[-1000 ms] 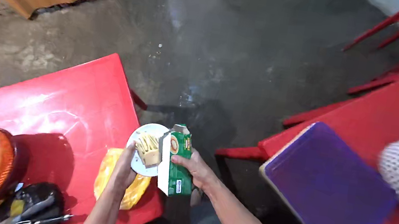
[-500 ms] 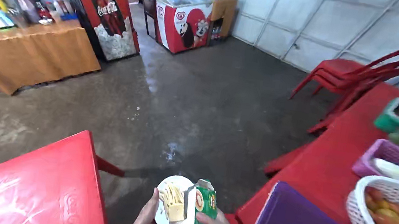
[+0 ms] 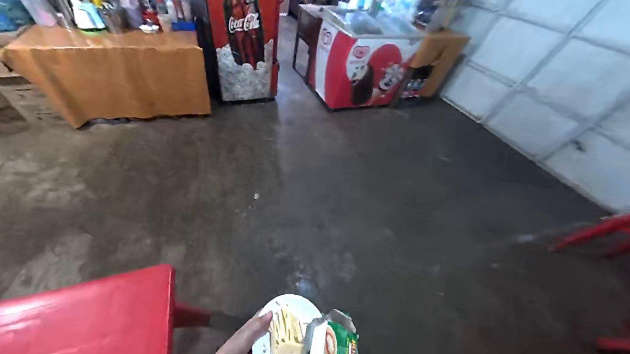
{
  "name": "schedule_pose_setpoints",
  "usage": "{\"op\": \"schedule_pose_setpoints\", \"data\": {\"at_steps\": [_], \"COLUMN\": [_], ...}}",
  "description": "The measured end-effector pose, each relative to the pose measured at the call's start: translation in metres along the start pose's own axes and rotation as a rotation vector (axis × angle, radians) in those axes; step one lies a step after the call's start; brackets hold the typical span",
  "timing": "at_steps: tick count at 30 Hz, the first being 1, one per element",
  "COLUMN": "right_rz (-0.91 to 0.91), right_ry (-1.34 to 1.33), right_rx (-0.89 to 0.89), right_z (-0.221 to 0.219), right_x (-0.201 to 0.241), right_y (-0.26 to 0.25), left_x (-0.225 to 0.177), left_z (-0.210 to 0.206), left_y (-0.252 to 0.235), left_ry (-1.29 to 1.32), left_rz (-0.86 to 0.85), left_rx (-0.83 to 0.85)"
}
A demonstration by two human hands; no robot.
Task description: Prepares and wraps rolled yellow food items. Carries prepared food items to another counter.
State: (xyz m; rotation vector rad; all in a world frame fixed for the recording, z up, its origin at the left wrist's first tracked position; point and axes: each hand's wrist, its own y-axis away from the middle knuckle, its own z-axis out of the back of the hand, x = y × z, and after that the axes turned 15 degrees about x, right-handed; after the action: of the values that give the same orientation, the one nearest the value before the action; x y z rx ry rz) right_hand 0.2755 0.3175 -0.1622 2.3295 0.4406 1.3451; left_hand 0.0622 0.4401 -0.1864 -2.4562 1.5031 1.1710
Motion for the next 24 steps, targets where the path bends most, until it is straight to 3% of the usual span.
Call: {"op": "schedule_pose_setpoints", "data": {"at_steps": [5, 12, 15, 24], "right_rz": [0.009, 0.014, 0.004, -0.048], "right_ry": [-0.006, 0.0, -0.019, -0.024], "right_rx": [0.023, 0.171, 0.23, 0.408], "right_z": [0.003, 0.053, 0.061, 0.071], "right_x": [0.077, 0.204, 0.275, 0.479], "right_y": [-0.093, -0.259, -0.338, -0.584], "left_x": [-0.089, -0.188, -0.253, -0.46], "left_z": [0.017, 0.046, 0.043, 0.086], "left_y": [-0.085, -0.24, -0.303, -0.497], "left_ry": [-0.011, 0.096, 0.102, 0.173], "left_rz": [0.037, -0.039, -0.114, -0.254], "left_rx": [-0.065, -0.16, -0.214, -0.279]}}
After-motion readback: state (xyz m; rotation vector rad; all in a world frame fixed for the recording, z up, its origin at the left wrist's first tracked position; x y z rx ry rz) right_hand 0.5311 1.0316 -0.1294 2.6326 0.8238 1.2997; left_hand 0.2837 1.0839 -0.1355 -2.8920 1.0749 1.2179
